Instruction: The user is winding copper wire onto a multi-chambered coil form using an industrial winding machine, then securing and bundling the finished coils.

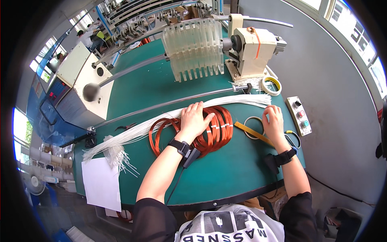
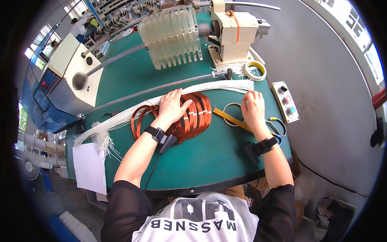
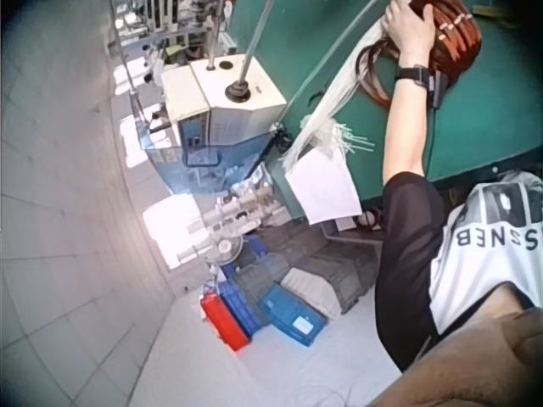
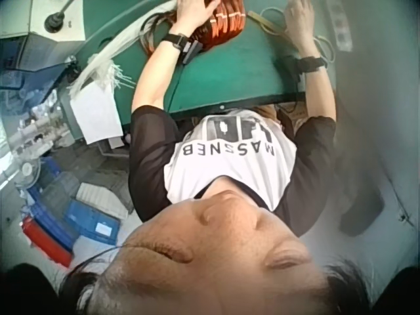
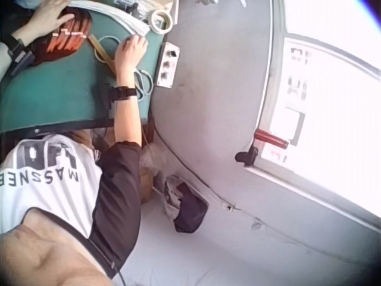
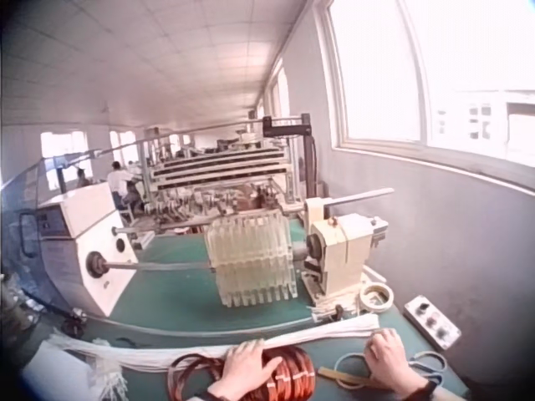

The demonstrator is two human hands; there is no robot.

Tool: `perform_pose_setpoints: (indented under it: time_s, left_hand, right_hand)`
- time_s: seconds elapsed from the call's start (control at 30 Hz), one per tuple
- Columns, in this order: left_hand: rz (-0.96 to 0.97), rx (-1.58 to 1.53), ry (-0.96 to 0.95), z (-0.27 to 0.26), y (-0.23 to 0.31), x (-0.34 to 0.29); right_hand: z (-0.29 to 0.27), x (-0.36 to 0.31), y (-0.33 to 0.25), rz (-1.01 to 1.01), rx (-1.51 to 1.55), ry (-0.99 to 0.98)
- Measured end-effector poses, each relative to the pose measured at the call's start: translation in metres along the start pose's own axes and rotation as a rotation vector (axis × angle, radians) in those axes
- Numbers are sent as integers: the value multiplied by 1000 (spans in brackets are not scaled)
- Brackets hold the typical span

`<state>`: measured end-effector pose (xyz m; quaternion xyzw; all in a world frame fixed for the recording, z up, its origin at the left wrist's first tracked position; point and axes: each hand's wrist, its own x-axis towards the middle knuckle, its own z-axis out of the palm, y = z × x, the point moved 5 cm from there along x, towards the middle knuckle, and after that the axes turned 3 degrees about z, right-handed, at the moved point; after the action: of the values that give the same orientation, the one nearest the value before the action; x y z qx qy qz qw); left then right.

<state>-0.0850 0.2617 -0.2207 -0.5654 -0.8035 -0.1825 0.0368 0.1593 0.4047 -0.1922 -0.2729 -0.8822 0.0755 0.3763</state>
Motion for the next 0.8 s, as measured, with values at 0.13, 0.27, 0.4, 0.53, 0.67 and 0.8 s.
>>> perform_pose_setpoints:
  time_s: [0.13, 0.27, 0.4, 0.53, 0.67, 0.8]
  left_hand:
    - [33, 46, -55, -6, 11, -17]
    - [-27, 14, -217, -27, 19, -26]
    - [160, -4, -162, -94, 53, -44]
    - [264, -99, -27, -147, 81, -57]
    - [309, -384, 102, -168, 94, -59]
    - [63, -844, -13, -151, 97, -45]
  right_hand:
    - [7, -9, 12, 182, -69, -173]
    - [27, -12, 15, 211, -254, -314]
    - [30, -4, 30, 182, -235, -183]
    - [2, 6, 48, 398, 99, 62]
    - [-2, 15, 24, 645, 895, 93]
    - [3, 18, -61, 867, 1449, -112]
